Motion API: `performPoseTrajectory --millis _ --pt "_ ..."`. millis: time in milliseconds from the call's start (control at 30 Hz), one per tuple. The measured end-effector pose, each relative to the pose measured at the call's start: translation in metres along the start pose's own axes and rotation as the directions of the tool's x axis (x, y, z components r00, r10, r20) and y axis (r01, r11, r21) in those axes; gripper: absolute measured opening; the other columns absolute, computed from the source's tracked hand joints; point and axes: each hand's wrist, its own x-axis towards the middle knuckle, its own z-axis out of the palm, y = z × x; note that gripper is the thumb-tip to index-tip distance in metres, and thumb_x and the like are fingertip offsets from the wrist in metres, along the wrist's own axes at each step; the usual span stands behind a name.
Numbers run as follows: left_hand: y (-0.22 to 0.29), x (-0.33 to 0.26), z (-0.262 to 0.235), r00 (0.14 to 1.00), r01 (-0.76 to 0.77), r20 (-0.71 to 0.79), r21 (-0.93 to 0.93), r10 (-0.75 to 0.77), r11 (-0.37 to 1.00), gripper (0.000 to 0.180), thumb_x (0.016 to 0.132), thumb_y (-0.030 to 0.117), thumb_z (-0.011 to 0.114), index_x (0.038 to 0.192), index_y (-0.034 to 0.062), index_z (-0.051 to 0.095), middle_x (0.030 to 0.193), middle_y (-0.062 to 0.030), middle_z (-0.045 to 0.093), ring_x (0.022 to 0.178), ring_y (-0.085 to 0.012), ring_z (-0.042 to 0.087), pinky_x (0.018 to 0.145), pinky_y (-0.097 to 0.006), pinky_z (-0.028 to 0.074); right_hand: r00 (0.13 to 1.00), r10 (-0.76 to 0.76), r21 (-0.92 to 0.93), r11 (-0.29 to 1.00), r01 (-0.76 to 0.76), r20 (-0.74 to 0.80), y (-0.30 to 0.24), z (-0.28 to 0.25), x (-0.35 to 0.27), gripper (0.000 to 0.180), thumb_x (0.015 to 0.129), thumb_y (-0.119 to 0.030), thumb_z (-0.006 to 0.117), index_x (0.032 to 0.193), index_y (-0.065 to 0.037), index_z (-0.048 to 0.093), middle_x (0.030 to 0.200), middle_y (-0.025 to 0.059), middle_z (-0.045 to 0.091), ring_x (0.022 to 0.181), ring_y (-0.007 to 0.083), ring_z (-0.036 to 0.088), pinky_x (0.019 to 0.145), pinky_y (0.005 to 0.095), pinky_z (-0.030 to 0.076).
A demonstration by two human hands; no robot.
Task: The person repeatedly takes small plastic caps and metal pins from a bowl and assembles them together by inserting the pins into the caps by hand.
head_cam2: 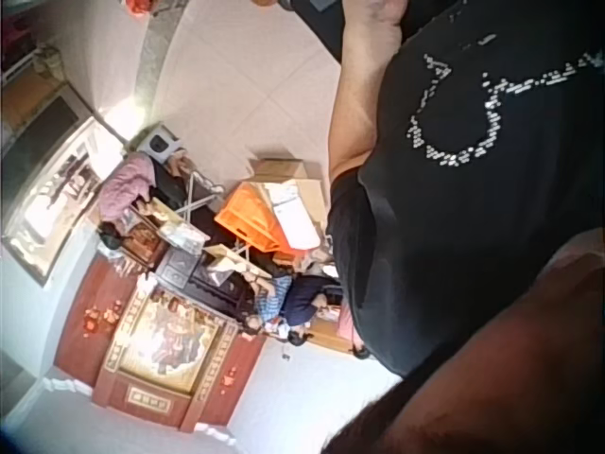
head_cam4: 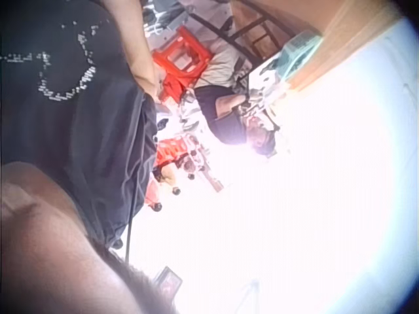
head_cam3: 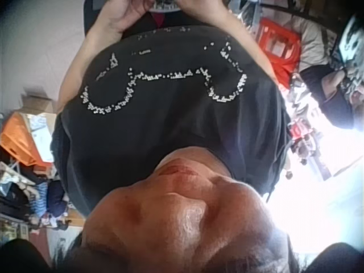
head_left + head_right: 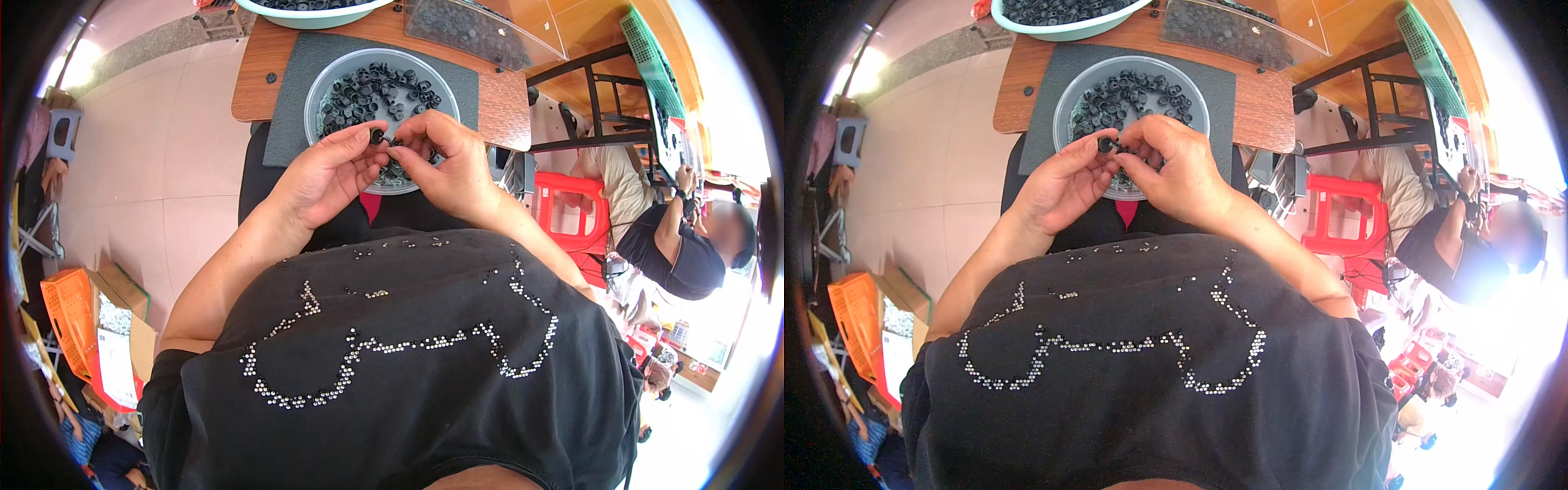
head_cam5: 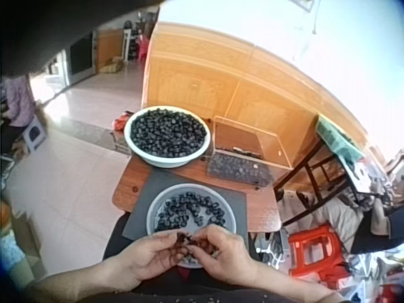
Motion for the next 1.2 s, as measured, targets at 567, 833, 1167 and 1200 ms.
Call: performPoseTrajectory --millis 567,833,1167,1200 --pt "-0.003 -0.002 0.004 0.998 -0.056 -0.024 0.065 0.058 0.996 0.028 0.091 0.014 0.055 0.116 0.0023 0.055 0.099 -0.0058 0.062 0.092 -0.0124 0.059 0.085 -0.024 0.047 0.988 -0.114 -0.076 0.991 0.107 -0.103 0.007 0.011 -0.001 0.016 0.071 0.004 0.07 0.085 0.001 0.063 0.079 0.0092 0.062 0.064 0.0129 0.059 0.054 0.0235 0.047" --pt "-0.005 -0.001 0.001 0.992 -0.116 -0.029 0.114 0.12 0.987 0.026 0.089 0.011 0.056 0.114 0.0042 0.055 0.099 -0.0039 0.061 0.09 -0.0113 0.058 0.081 -0.022 0.047 0.947 -0.249 -0.116 0.966 0.23 -0.201 0.017 0.015 -0.003 0.015 0.068 0.001 0.071 0.079 -0.003 0.062 0.078 0.009 0.062 0.066 0.0208 0.061 0.057 0.0293 0.048" --pt "-0.005 -0.005 0.011 0.978 -0.176 -0.087 0.146 0.19 0.974 0.023 0.086 0.004 0.059 0.109 0.0027 0.059 0.097 -0.0049 0.062 0.089 -0.0131 0.058 0.084 -0.024 0.046 0.923 -0.332 -0.205 0.934 0.293 -0.193 0.015 0.014 -0.004 0.017 0.068 0.008 0.069 0.081 0.0 0.062 0.081 0.01 0.063 0.068 0.0185 0.061 0.056 0.0252 0.049" --pt "-0.005 -0.005 0.011 0.977 -0.178 -0.089 0.147 0.193 0.973 0.024 0.086 0.004 0.059 0.109 0.0025 0.06 0.098 -0.0054 0.062 0.09 -0.0135 0.058 0.085 -0.025 0.045 0.916 -0.351 -0.21 0.927 0.311 -0.193 0.015 0.014 -0.004 0.017 0.068 0.008 0.069 0.082 0.0 0.062 0.082 0.0103 0.063 0.068 0.0192 0.061 0.057 0.0253 0.049"
